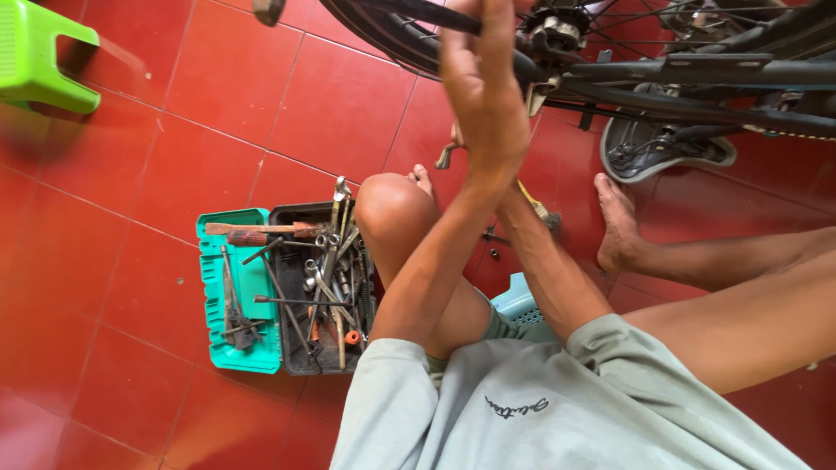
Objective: Adjusting and tightening the rear axle nut of a motorcycle using a wrench.
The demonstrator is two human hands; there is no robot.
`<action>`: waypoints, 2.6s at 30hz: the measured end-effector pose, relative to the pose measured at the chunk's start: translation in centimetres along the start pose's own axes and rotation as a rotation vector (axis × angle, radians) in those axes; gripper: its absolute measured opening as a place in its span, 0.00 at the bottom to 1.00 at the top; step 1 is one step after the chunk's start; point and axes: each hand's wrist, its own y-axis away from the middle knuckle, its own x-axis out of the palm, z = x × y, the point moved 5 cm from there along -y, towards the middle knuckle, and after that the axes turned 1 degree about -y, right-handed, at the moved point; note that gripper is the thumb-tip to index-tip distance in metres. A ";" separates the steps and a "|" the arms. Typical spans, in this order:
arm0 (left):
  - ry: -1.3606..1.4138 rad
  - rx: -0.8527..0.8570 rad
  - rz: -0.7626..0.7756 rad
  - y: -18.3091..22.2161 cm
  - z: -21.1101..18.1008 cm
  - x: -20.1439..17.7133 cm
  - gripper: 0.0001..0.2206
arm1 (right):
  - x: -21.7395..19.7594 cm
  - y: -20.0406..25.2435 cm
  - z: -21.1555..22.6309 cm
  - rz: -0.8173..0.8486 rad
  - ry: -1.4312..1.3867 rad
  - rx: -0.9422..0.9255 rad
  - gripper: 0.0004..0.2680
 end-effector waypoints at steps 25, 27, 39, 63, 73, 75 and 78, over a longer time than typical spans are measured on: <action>0.775 -0.065 0.121 -6.3 -7.3 -3.5 0.23 | 1.7 1.1 6.0 0.041 0.150 -0.165 0.22; 0.838 -0.111 0.018 -6.8 -6.8 -4.1 0.22 | 2.1 1.4 6.0 0.052 0.129 -0.130 0.21; 1.119 -0.156 -0.008 -9.0 2.0 -8.2 0.21 | 2.9 1.1 4.8 0.087 -0.061 -0.174 0.19; 1.428 -0.272 0.048 -8.9 5.2 -7.8 0.13 | 3.0 0.4 3.6 0.234 -0.181 -0.077 0.19; 1.308 -0.159 0.133 -9.1 0.0 -5.6 0.11 | 7.7 1.0 5.0 0.315 -0.333 -0.032 0.18; 1.236 -0.165 0.056 -9.6 0.7 -5.9 0.11 | 8.3 1.0 5.3 0.349 -0.351 -0.007 0.18; 1.048 -0.157 -0.049 -9.8 1.7 -6.5 0.11 | 9.4 1.1 6.0 0.436 -0.375 0.003 0.17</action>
